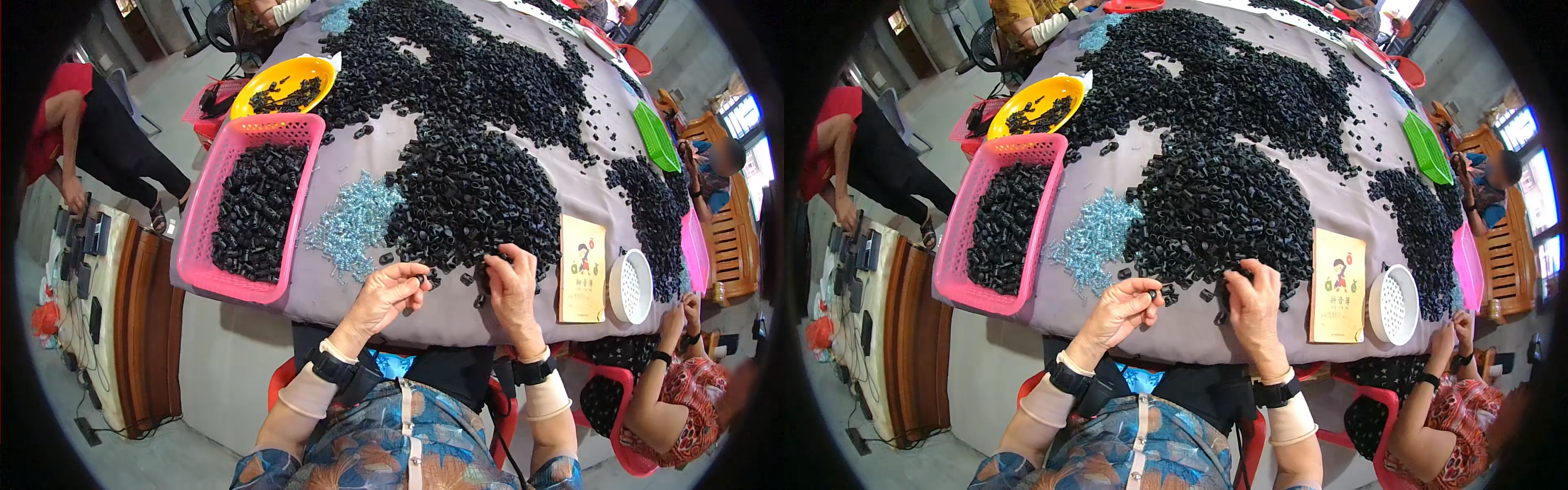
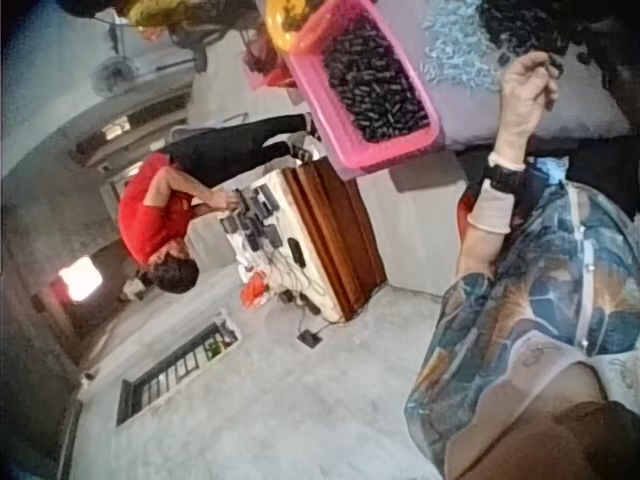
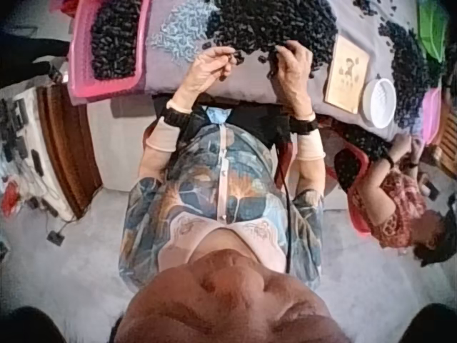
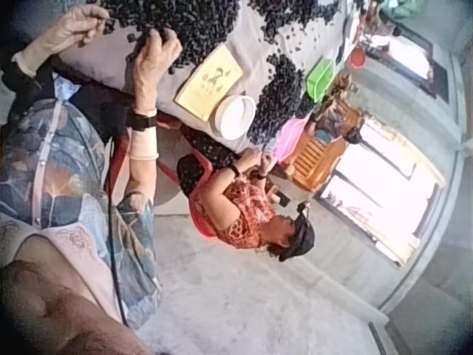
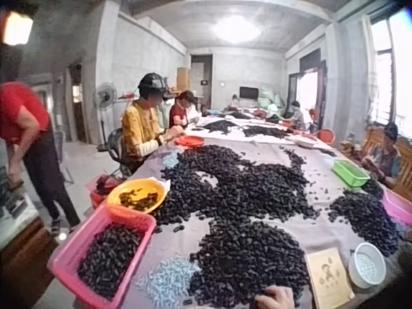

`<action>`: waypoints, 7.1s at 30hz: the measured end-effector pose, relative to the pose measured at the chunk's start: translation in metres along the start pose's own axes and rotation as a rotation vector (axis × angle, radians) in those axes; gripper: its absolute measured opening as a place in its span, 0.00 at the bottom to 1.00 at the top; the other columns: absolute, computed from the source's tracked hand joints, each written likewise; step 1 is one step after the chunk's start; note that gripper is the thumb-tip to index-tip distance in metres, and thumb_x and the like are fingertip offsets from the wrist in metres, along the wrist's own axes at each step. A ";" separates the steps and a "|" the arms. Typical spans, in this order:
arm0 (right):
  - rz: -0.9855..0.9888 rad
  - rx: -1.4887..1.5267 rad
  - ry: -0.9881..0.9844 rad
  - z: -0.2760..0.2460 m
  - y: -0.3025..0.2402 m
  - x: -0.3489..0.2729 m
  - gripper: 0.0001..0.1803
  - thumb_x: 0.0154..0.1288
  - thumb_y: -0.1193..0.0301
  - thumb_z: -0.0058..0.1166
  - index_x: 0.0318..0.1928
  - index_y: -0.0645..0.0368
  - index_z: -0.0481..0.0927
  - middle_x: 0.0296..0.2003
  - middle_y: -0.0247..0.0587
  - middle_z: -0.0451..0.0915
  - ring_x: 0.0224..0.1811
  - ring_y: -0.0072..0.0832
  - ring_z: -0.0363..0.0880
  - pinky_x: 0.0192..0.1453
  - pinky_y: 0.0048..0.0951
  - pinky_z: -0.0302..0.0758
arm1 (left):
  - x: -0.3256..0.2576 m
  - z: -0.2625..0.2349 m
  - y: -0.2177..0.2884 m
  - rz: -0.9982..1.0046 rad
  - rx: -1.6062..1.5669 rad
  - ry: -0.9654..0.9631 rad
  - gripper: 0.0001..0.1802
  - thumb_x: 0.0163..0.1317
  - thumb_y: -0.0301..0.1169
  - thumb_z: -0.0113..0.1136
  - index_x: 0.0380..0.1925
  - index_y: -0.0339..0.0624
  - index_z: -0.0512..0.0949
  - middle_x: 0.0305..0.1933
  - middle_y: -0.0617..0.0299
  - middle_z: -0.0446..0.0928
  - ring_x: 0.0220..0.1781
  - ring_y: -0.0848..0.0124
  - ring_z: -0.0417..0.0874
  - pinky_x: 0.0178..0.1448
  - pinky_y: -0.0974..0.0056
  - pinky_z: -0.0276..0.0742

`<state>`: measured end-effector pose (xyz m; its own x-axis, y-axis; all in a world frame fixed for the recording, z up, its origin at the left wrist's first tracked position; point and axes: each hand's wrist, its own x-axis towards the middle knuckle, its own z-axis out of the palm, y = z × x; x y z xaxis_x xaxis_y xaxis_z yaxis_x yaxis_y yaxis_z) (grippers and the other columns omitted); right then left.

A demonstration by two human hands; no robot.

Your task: Sorting and arranging small black plastic shoe components on a communal work table.

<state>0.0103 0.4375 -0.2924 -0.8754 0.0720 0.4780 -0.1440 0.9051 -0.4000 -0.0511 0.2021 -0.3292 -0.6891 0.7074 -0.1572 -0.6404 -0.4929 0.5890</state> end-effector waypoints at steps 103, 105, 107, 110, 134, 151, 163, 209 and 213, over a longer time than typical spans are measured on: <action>0.424 1.163 -0.383 0.051 -0.066 -0.009 0.16 0.65 0.73 0.54 0.53 0.65 0.74 0.45 0.33 0.70 0.33 0.17 0.74 0.35 0.17 0.71 | 0.001 0.005 -0.009 0.027 0.052 0.070 0.14 0.66 0.29 0.56 0.49 0.46 0.67 0.34 0.66 0.77 0.30 0.80 0.75 0.33 0.75 0.70; 0.412 1.129 -0.378 0.052 -0.068 -0.009 0.16 0.64 0.74 0.54 0.52 0.65 0.75 0.46 0.34 0.70 0.32 0.16 0.72 0.34 0.16 0.70 | 0.001 0.004 -0.009 0.042 0.046 0.045 0.13 0.65 0.30 0.56 0.48 0.46 0.67 0.35 0.65 0.77 0.30 0.80 0.75 0.34 0.75 0.70; 0.401 1.097 -0.371 0.053 -0.070 -0.008 0.16 0.63 0.75 0.54 0.51 0.65 0.76 0.46 0.34 0.70 0.31 0.14 0.70 0.33 0.16 0.69 | 0.001 0.004 -0.010 0.046 0.045 0.052 0.14 0.65 0.30 0.56 0.48 0.45 0.67 0.35 0.65 0.77 0.31 0.80 0.75 0.33 0.75 0.70; 0.399 1.067 -0.327 0.051 -0.076 -0.005 0.17 0.63 0.75 0.54 0.53 0.65 0.74 0.44 0.34 0.71 0.29 0.14 0.70 0.33 0.15 0.70 | 0.000 0.009 -0.009 0.047 0.029 0.089 0.15 0.65 0.29 0.56 0.50 0.43 0.67 0.35 0.64 0.77 0.31 0.79 0.76 0.34 0.75 0.71; 0.623 1.269 -0.084 0.056 -0.081 -0.010 0.07 0.62 0.77 0.57 0.31 0.61 0.71 0.30 0.30 0.73 0.27 0.15 0.73 0.29 0.16 0.70 | 0.001 0.007 -0.013 0.040 -0.045 0.161 0.11 0.65 0.32 0.57 0.45 0.43 0.78 0.32 0.66 0.79 0.29 0.76 0.78 0.36 0.72 0.76; 0.658 1.326 -0.156 0.053 -0.084 -0.010 0.10 0.61 0.78 0.58 0.36 0.60 0.68 0.31 0.33 0.73 0.27 0.17 0.75 0.29 0.18 0.73 | 0.002 0.008 -0.011 0.039 -0.047 0.126 0.12 0.64 0.32 0.58 0.45 0.42 0.78 0.29 0.66 0.79 0.27 0.77 0.77 0.32 0.73 0.75; 0.751 1.406 -0.094 0.053 -0.083 -0.014 0.05 0.63 0.79 0.56 0.32 0.63 0.73 0.28 0.36 0.79 0.27 0.20 0.79 0.33 0.19 0.75 | 0.002 0.009 -0.012 0.084 -0.051 0.160 0.10 0.64 0.29 0.57 0.45 0.41 0.76 0.31 0.62 0.79 0.28 0.75 0.78 0.33 0.70 0.76; 0.499 1.231 -0.322 0.053 -0.081 -0.007 0.10 0.68 0.73 0.49 0.47 0.63 0.74 0.42 0.33 0.66 0.30 0.15 0.73 0.30 0.16 0.71 | 0.000 0.008 0.000 -0.005 -0.045 0.092 0.15 0.63 0.27 0.59 0.48 0.42 0.68 0.36 0.61 0.77 0.29 0.74 0.79 0.34 0.67 0.80; 0.452 1.208 -0.293 0.055 -0.081 -0.007 0.08 0.68 0.73 0.49 0.44 0.63 0.74 0.40 0.33 0.65 0.29 0.15 0.71 0.29 0.16 0.70 | 0.000 0.004 -0.002 0.000 -0.050 0.035 0.18 0.61 0.28 0.61 0.49 0.42 0.69 0.37 0.61 0.76 0.32 0.74 0.80 0.33 0.70 0.79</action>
<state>0.0027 0.3407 -0.3060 -0.9993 0.0363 -0.0054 0.0007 -0.1264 -0.9920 -0.0483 0.2047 -0.3274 -0.6997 0.6900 -0.1853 -0.6561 -0.5180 0.5488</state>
